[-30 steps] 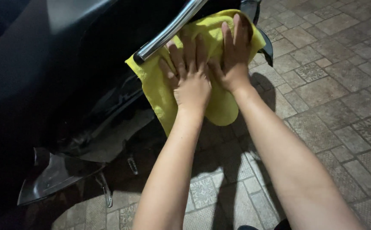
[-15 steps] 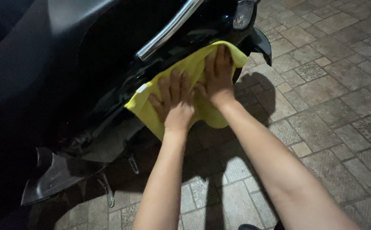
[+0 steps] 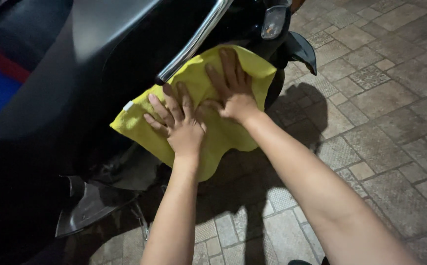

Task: The person wipes the rear side of a black motorcycle using a yellow cloth. They rub the cloth against the bodywork and chrome accents with both hands, then fold the cloth and continue wiping the lower section of the vehicle.

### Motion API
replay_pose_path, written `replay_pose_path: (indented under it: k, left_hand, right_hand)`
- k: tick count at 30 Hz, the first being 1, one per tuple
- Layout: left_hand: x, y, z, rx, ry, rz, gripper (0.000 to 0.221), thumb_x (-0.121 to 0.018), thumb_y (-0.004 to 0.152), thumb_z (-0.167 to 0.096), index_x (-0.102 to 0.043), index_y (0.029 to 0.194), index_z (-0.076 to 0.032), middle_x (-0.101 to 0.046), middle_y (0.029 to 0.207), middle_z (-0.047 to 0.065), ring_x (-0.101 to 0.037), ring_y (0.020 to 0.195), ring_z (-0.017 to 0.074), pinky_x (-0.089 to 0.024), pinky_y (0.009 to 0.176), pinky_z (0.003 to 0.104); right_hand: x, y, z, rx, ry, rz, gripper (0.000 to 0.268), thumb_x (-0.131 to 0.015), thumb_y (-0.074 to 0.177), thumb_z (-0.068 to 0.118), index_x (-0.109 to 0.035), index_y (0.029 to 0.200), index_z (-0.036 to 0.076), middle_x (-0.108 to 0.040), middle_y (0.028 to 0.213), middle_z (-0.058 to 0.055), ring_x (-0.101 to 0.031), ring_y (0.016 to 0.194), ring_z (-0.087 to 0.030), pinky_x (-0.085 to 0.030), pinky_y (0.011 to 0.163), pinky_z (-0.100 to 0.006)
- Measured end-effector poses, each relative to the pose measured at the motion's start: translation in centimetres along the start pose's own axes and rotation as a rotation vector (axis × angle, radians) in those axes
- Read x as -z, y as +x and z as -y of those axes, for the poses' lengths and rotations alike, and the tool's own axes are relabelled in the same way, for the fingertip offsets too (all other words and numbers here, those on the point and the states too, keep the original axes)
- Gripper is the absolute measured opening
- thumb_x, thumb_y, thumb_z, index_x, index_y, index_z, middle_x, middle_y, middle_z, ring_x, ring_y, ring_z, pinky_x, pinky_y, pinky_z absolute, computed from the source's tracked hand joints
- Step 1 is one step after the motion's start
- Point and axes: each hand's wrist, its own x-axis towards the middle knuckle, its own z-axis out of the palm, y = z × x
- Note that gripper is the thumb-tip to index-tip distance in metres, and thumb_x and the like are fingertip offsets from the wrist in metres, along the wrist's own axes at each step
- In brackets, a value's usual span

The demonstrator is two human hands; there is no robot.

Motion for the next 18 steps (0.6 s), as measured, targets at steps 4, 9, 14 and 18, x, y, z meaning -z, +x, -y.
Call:
replay_pose_path:
  k: [4,9,14,18]
  left_hand:
    - [1.4,2.4,-0.8,0.000,-0.117,0.057,0.058,-0.047,0.105,-0.052,-0.051,0.152,-0.019,-0.044,0.157,0.015,-0.027,0.148,0.0487,-0.014,0.118,0.071]
    - [1.0,3.9,-3.2,0.043,-0.175,0.171,0.067,-0.066,0.085,-0.045,-0.060,0.148,-0.022,-0.064,0.145,0.005,-0.029,0.150,0.0377,-0.003,0.123,0.064]
    - [-0.9,4.9,-5.4,0.089,-0.318,0.205,0.041,-0.058,0.088,-0.048,-0.071,0.117,-0.023,-0.073,0.127,0.008,-0.044,0.143,0.0395,-0.018,0.115,0.063]
    - [-0.4,6.5,-6.5,0.077,-0.342,0.280,0.030,-0.059,0.089,-0.049,-0.074,0.093,-0.024,-0.078,0.102,0.005,-0.073,0.097,0.0351,-0.022,0.115,0.065]
  right_hand:
    - [2.3,2.4,-1.2,-0.032,-0.004,0.034,0.092,-0.051,0.091,0.081,-0.025,0.167,0.035,-0.017,0.170,-0.014,-0.023,0.151,-0.051,-0.040,0.103,-0.067]
    - [5.4,4.7,-3.0,-0.052,0.162,0.111,0.082,-0.060,0.098,0.071,-0.031,0.164,0.032,-0.017,0.169,-0.008,-0.019,0.155,-0.046,-0.031,0.112,-0.073]
    - [4.8,5.7,-5.6,-0.029,0.157,0.172,0.088,-0.078,0.090,0.040,-0.027,0.161,0.026,-0.015,0.162,-0.017,-0.012,0.153,-0.041,-0.039,0.111,-0.070]
    - [4.8,6.0,-6.0,-0.094,0.159,0.139,0.075,-0.073,0.098,0.049,-0.032,0.153,0.020,-0.019,0.161,-0.019,-0.018,0.151,-0.041,-0.031,0.116,-0.069]
